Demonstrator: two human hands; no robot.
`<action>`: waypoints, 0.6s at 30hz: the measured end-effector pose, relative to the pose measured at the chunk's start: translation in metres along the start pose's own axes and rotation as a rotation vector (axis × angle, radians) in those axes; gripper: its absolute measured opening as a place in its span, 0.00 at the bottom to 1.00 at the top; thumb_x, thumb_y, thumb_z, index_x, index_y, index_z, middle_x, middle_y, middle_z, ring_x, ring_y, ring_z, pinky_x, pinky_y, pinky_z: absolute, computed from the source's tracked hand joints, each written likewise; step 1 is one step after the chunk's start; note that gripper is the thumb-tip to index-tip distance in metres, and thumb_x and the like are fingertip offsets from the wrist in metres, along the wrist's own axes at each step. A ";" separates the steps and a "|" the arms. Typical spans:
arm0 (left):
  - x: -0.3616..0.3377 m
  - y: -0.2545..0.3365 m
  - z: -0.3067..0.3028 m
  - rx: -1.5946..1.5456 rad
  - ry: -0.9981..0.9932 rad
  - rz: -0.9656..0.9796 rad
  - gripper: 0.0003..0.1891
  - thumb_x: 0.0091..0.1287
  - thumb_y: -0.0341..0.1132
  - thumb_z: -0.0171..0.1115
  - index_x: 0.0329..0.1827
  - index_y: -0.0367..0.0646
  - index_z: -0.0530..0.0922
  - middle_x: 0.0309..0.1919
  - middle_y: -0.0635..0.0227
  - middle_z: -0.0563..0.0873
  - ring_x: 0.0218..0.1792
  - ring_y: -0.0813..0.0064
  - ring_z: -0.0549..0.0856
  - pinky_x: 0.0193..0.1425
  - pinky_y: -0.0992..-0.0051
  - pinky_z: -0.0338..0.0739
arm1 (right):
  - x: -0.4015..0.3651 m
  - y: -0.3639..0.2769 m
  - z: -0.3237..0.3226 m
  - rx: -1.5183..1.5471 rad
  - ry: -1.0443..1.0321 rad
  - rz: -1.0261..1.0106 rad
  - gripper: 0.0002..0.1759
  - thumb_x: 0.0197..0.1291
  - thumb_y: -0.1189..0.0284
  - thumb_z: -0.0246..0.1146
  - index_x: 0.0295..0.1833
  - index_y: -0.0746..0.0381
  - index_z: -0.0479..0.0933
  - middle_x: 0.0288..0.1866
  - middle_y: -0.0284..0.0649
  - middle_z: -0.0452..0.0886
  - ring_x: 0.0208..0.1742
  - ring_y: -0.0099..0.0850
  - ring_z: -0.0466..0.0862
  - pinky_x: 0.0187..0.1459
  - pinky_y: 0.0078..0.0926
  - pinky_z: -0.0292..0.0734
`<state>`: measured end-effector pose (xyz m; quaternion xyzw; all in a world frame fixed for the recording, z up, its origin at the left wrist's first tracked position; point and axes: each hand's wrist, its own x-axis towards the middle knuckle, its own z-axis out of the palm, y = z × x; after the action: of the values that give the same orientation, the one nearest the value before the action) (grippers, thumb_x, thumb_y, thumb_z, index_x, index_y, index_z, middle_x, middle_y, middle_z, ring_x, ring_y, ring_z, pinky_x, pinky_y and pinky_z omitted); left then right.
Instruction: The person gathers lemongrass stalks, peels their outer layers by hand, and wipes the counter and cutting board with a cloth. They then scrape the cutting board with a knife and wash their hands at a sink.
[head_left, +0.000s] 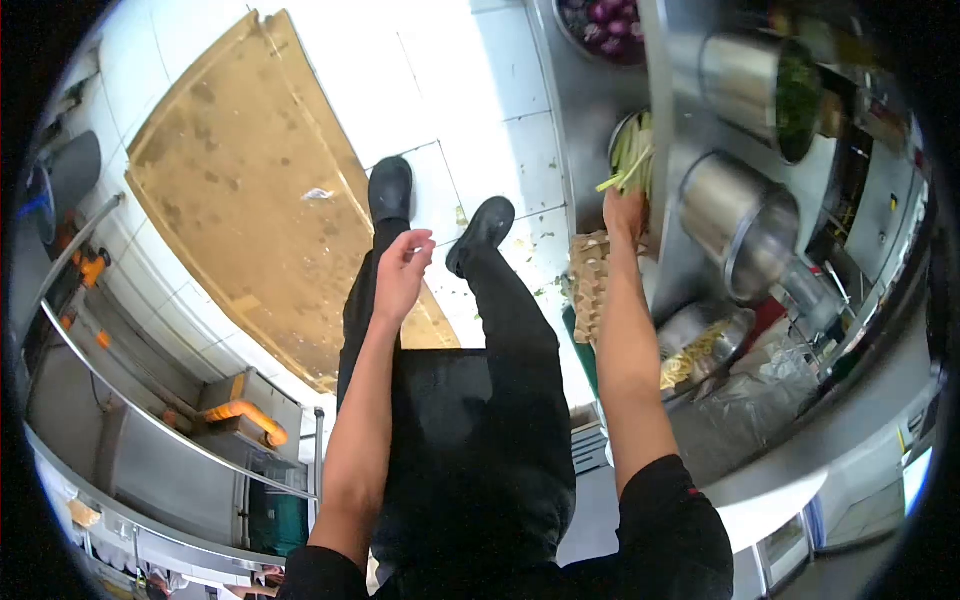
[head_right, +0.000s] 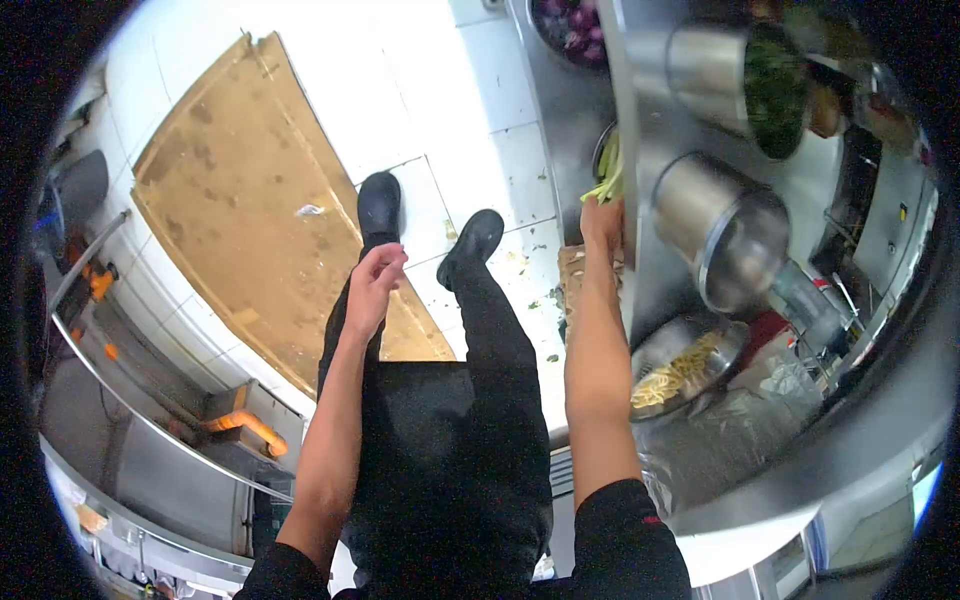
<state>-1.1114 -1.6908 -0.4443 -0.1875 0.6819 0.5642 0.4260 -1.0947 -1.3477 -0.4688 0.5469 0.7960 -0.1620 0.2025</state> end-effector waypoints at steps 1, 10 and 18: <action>-0.011 0.011 -0.009 -0.113 0.042 -0.054 0.12 0.68 0.34 0.58 0.51 0.40 0.78 0.36 0.70 0.84 0.31 0.80 0.78 0.36 0.77 0.73 | -0.001 0.004 -0.004 0.038 0.055 -0.023 0.23 0.52 0.61 0.58 0.47 0.67 0.77 0.48 0.57 0.80 0.50 0.54 0.80 0.50 0.44 0.74; -0.066 0.070 -0.221 0.726 -0.025 0.132 0.16 0.61 0.37 0.58 0.47 0.36 0.80 0.39 0.52 0.86 0.39 0.61 0.85 0.47 0.67 0.78 | -0.225 -0.077 -0.085 0.178 -0.579 -0.826 0.15 0.53 0.71 0.58 0.46 0.64 0.79 0.39 0.51 0.83 0.43 0.45 0.83 0.47 0.38 0.78; -0.102 0.266 -0.251 0.657 0.157 0.153 0.16 0.56 0.37 0.58 0.44 0.37 0.81 0.37 0.51 0.85 0.39 0.57 0.85 0.46 0.65 0.79 | -0.307 -0.040 -0.209 0.639 -0.506 -0.670 0.11 0.55 0.75 0.58 0.44 0.63 0.80 0.33 0.39 0.83 0.35 0.29 0.83 0.40 0.25 0.76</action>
<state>-1.3420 -1.8686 -0.2010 -0.0316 0.8699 0.3286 0.3665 -1.0646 -1.5089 -0.1329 0.2408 0.7645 -0.5793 0.1485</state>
